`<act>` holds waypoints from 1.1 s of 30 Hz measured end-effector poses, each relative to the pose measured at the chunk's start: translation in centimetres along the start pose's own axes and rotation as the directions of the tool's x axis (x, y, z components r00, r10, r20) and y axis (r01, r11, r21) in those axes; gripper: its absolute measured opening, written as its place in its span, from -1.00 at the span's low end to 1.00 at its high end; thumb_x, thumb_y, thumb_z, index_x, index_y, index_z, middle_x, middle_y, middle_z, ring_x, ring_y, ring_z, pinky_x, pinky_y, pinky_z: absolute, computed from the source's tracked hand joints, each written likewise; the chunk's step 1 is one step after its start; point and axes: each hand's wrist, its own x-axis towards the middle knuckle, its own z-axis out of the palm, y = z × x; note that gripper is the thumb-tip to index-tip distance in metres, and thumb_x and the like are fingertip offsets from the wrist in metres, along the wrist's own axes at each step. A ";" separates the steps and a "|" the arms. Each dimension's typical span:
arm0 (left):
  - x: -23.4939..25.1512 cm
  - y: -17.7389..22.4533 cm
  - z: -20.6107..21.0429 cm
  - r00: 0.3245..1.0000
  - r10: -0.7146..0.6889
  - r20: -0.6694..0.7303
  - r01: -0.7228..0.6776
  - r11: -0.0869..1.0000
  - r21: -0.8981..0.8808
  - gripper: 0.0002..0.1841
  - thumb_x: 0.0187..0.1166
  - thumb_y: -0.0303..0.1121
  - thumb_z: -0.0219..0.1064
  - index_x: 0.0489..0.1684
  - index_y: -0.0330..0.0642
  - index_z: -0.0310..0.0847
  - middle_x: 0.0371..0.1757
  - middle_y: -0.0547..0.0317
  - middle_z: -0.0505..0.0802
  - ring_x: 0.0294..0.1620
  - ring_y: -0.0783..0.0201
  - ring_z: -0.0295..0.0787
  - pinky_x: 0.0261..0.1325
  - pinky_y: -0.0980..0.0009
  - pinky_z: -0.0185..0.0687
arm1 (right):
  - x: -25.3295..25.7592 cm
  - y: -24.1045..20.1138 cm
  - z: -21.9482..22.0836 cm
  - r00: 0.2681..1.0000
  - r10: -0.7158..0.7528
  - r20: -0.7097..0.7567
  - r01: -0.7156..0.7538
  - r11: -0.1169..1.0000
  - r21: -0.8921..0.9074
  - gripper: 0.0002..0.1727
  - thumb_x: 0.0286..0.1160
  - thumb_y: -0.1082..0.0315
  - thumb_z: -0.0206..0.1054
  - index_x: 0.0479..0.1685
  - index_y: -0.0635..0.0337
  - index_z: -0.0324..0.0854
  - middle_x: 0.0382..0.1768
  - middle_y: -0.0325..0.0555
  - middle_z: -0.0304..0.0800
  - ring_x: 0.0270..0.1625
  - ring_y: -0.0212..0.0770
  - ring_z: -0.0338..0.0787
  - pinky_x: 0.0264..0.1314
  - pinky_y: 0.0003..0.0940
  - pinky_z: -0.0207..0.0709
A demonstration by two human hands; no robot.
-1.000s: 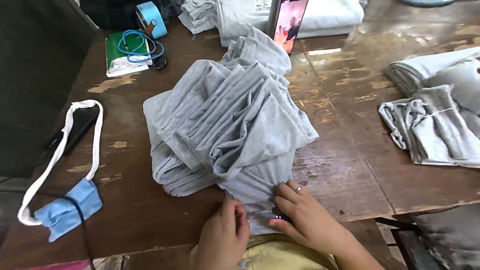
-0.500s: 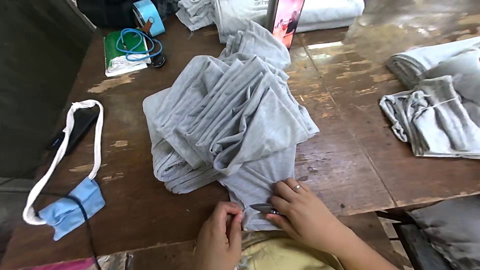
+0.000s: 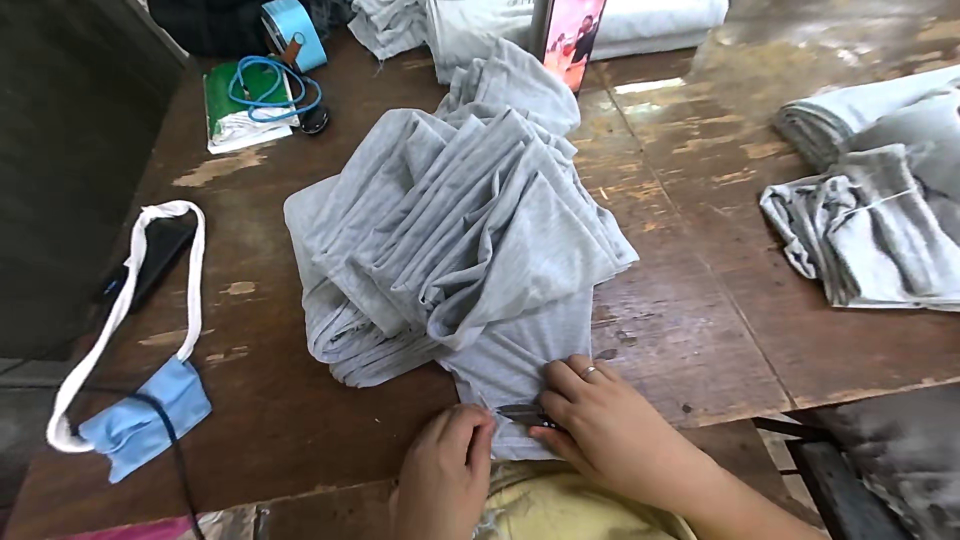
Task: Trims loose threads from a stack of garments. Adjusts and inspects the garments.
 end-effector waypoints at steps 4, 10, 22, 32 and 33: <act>0.0 0.2 0.7 0.999 0.045 -0.004 -0.044 0.991 0.128 -0.86 0.55 -0.38 0.26 -0.24 -0.17 0.74 -0.22 0.18 0.87 -0.42 0.38 0.72 -0.30 0.51 0.69 | 0.2 -0.1 -0.3 1.000 -0.005 0.024 0.005 1.000 -0.009 -0.42 0.63 -0.21 0.08 -0.43 0.09 0.70 -0.15 0.03 0.72 -0.01 0.14 0.76 -0.24 -0.02 0.64; 0.0 0.0 0.2 0.999 0.030 0.043 -0.032 0.999 0.041 -0.86 0.61 -0.39 0.20 -0.18 -0.19 0.68 -0.13 0.16 0.87 -0.45 0.44 0.69 -0.38 0.55 0.64 | 0.5 -0.1 -0.1 1.000 0.012 0.006 -0.012 1.000 0.020 -0.37 0.69 -0.21 0.00 -0.48 0.09 0.69 -0.21 0.02 0.73 -0.03 0.14 0.78 -0.26 -0.03 0.65; -0.2 -0.5 0.6 1.000 0.031 0.007 -0.030 0.998 -0.060 -0.86 0.66 -0.36 0.14 -0.12 -0.17 0.59 -0.08 0.17 0.84 -0.43 0.52 0.64 -0.39 0.65 0.57 | 0.4 -0.1 0.1 1.000 0.007 -0.006 -0.007 1.000 0.019 -0.37 0.69 -0.23 -0.02 -0.49 0.05 0.68 -0.22 -0.01 0.72 -0.04 0.11 0.78 -0.28 -0.06 0.64; -0.2 -0.9 0.4 0.999 0.041 0.017 -0.038 0.990 -0.138 -0.86 0.70 -0.36 0.12 -0.10 -0.20 0.55 -0.05 0.13 0.83 -0.41 0.54 0.64 -0.38 0.65 0.57 | 0.5 0.2 0.1 1.000 -0.011 0.008 0.011 0.999 0.052 -0.34 0.70 -0.28 -0.05 -0.43 0.06 0.69 -0.19 -0.02 0.72 -0.01 0.11 0.76 -0.20 -0.03 0.65; -0.1 -1.0 0.4 0.999 0.043 0.016 -0.040 0.989 -0.144 -0.86 0.70 -0.36 0.12 -0.10 -0.20 0.55 -0.05 0.13 0.83 -0.37 0.54 0.67 -0.35 0.65 0.60 | 0.5 0.0 0.3 1.000 0.001 -0.007 -0.001 0.999 0.039 -0.34 0.70 -0.27 -0.05 -0.46 0.06 0.69 -0.21 -0.02 0.73 -0.04 0.11 0.77 -0.24 -0.03 0.65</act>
